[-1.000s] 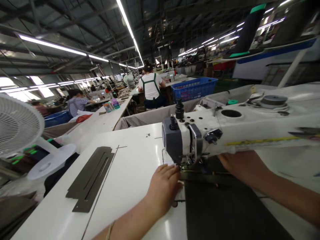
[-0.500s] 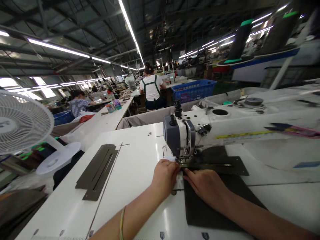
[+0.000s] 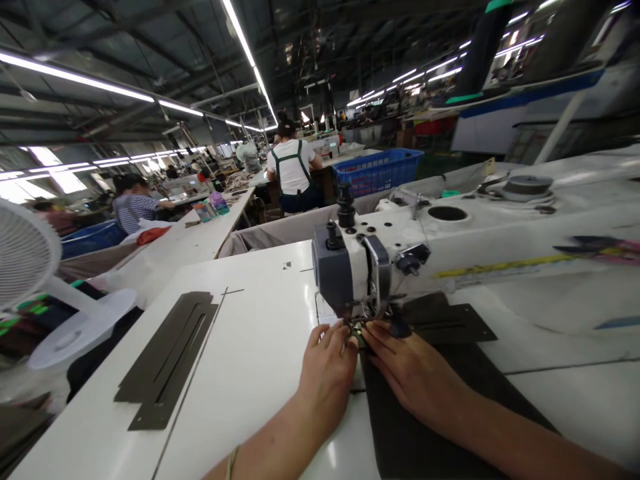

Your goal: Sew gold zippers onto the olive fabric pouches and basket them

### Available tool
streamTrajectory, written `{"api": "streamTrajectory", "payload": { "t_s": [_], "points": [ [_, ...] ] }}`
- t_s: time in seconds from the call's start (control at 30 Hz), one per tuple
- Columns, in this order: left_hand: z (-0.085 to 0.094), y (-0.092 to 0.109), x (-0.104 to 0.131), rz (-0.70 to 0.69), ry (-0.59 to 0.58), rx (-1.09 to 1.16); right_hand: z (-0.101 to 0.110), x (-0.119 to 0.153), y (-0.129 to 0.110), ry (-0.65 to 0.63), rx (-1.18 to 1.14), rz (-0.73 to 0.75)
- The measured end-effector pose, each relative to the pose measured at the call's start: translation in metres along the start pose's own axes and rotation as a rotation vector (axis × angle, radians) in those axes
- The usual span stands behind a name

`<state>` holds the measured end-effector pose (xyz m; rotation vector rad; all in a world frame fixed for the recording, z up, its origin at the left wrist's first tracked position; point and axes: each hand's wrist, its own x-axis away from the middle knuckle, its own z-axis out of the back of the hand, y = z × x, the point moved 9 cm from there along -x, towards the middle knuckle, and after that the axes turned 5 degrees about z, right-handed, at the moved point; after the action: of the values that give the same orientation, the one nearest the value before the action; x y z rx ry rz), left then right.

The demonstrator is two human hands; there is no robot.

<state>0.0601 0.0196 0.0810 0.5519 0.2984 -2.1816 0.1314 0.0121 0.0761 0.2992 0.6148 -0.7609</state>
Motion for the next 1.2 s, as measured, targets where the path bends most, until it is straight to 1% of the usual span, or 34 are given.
{"api": "streamTrajectory", "payload": {
  "t_s": [0.2, 0.33, 0.53, 0.63, 0.7, 0.8, 1.07, 1.2],
  "points": [
    [-0.002, 0.003, -0.003, -0.052, -0.013, 0.027, -0.003, -0.002, 0.005, -0.09, -0.079, -0.07],
    [-0.003, 0.003, -0.004, -0.064, -0.02, 0.018, -0.006, 0.0, 0.006, -0.124, -0.09, -0.081],
    [-0.005, 0.007, -0.008, -0.071, -0.017, -0.035, -0.005, -0.001, 0.007, -0.069, -0.126, -0.043],
    [-0.008, 0.004, -0.009, -0.049, -0.012, -0.05, -0.009, -0.003, 0.009, -0.081, -0.137, -0.034],
    [-0.009, 0.002, -0.009, -0.036, 0.002, -0.031, -0.012, -0.003, 0.01, -0.096, -0.137, -0.032],
    [-0.011, -0.001, -0.008, -0.028, 0.022, 0.008, -0.013, -0.003, 0.012, -0.083, -0.138, -0.041],
    [-0.012, -0.006, -0.007, -0.018, 0.09, 0.022, -0.009, -0.008, 0.012, -0.053, -0.161, -0.045],
    [-0.011, -0.006, -0.007, -0.029, 0.093, 0.033, -0.006, -0.009, 0.011, -0.03, -0.177, -0.048]
  ]
}}
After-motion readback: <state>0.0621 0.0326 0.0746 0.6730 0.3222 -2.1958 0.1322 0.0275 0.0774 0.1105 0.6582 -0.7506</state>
